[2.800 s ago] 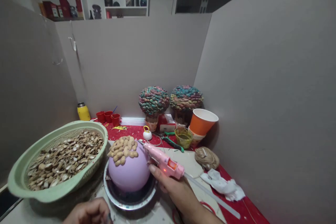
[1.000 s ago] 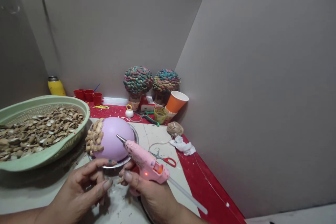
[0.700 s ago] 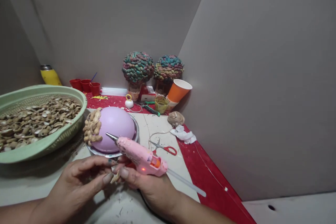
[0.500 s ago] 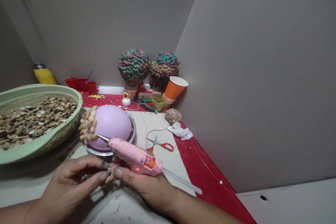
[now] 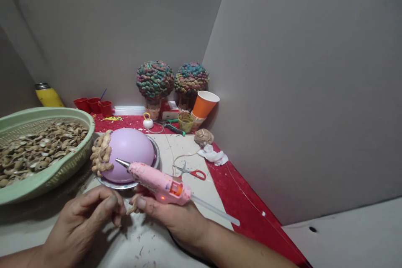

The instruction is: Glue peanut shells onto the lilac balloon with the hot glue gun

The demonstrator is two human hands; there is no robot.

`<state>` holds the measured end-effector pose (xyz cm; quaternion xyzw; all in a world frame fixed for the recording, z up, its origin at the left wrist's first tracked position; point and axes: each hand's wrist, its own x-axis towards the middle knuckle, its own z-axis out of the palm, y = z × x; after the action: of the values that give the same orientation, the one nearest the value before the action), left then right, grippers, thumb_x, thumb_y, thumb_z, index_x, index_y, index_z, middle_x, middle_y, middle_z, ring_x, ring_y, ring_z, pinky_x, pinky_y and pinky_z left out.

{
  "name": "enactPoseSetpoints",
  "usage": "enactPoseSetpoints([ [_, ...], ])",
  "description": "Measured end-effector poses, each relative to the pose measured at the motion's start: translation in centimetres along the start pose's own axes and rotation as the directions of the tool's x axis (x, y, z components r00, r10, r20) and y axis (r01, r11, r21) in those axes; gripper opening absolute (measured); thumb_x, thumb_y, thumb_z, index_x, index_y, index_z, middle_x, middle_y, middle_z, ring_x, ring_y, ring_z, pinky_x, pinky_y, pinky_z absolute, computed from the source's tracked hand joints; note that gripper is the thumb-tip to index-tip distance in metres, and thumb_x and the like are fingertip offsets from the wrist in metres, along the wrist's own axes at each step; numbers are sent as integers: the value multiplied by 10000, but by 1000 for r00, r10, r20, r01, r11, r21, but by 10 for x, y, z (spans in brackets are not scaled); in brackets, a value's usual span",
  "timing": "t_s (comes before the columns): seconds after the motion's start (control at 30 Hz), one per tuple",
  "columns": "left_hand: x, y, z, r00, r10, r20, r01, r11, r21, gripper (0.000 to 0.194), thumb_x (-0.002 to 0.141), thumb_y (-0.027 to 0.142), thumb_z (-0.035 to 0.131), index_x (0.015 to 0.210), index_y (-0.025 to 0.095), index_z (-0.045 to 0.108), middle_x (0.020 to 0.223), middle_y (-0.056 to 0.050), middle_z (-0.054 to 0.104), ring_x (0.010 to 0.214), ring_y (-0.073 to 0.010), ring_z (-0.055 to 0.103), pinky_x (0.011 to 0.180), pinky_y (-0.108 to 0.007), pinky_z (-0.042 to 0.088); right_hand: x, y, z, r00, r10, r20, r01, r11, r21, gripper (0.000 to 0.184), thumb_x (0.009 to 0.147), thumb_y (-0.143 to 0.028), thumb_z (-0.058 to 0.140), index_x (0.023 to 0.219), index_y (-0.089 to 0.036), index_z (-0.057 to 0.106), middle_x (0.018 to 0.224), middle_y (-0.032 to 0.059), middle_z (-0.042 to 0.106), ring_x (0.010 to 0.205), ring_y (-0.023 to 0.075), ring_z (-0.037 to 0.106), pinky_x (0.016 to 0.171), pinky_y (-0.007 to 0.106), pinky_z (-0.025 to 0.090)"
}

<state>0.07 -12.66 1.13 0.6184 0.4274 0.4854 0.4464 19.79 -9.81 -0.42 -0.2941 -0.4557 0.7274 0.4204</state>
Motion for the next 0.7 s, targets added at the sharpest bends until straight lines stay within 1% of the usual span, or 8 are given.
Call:
enactPoseSetpoints([
  [0.1, 1, 0, 2, 999, -28, -37, 28, 1000, -1, 117, 798, 327, 726, 780, 216, 693, 651, 1, 686, 567, -139, 624, 545, -201, 509, -1, -1, 0, 998, 4, 61, -3, 1000, -20, 239, 834, -337, 778, 988, -182, 680, 902, 25, 665, 850, 169, 616, 804, 299, 481],
  [0.17, 1, -2, 3, 999, -5, -39, 7, 999, 41, 83, 768, 293, 754, 785, 219, 722, 680, -12, 716, 586, -151, 645, 559, -207, 514, -2, -4, 1, 997, 1, 75, 2, 999, -44, 197, 843, -324, 770, 955, -187, 684, 882, 7, 646, 830, 149, 594, 777, 269, 474],
  [0.23, 0, -3, 2, 999, 20, -47, -16, 996, 84, 54, 770, 275, 750, 776, 223, 738, 693, -21, 732, 604, -163, 659, 572, -215, 515, -1, -6, 2, 997, 12, 77, -7, 998, -60, 189, 841, -326, 770, 937, -190, 680, 860, -1, 628, 812, 144, 579, 755, 258, 468],
  [0.33, 0, -5, 0, 996, 65, -56, -56, 987, 151, 41, 781, 254, 732, 759, 219, 732, 680, -23, 730, 601, -168, 658, 573, -221, 505, -1, -8, 5, 993, 18, 114, -11, 998, -66, 201, 843, -346, 761, 920, -188, 662, 827, -1, 610, 792, 149, 574, 733, 262, 462],
  [0.5, 1, -4, -1, 986, 167, 31, -169, 954, 249, 108, 843, 205, 647, 737, 213, 660, 623, -2, 658, 551, -140, 611, 546, -204, 477, -2, -7, 6, 998, 18, 65, -11, 995, -99, 255, 805, -371, 794, 937, -189, 673, 851, -1, 629, 799, 148, 576, 737, 259, 452],
  [0.57, -2, -2, -3, 969, 242, 52, -247, 929, 274, 94, 840, 153, 631, 785, 226, 653, 657, -8, 667, 574, -144, 624, 567, -206, 489, -2, -6, 6, 998, 13, 61, -6, 995, -103, 249, 814, -376, 787, 939, -189, 682, 850, -3, 643, 792, 145, 585, 727, 255, 453],
  [0.63, -6, 0, -7, 936, 339, 93, -351, 892, 285, 140, 832, 109, 620, 854, 239, 666, 706, -35, 703, 629, -171, 658, 624, -233, 515, 0, -6, 5, 999, -6, 35, 10, 995, -103, 259, 810, -385, 792, 936, -187, 683, 825, -4, 655, 752, 137, 594, 686, 244, 454],
  [0.7, -9, 3, -12, 887, 408, 216, -454, 856, 247, 180, 862, 113, 577, 878, 253, 688, 709, -61, 731, 656, -204, 683, 674, -274, 529, 2, -5, 4, 999, -42, -12, 40, 993, -108, 278, 797, -390, 805, 937, -182, 685, 814, 3, 668, 718, 130, 604, 641, 229, 453],
])
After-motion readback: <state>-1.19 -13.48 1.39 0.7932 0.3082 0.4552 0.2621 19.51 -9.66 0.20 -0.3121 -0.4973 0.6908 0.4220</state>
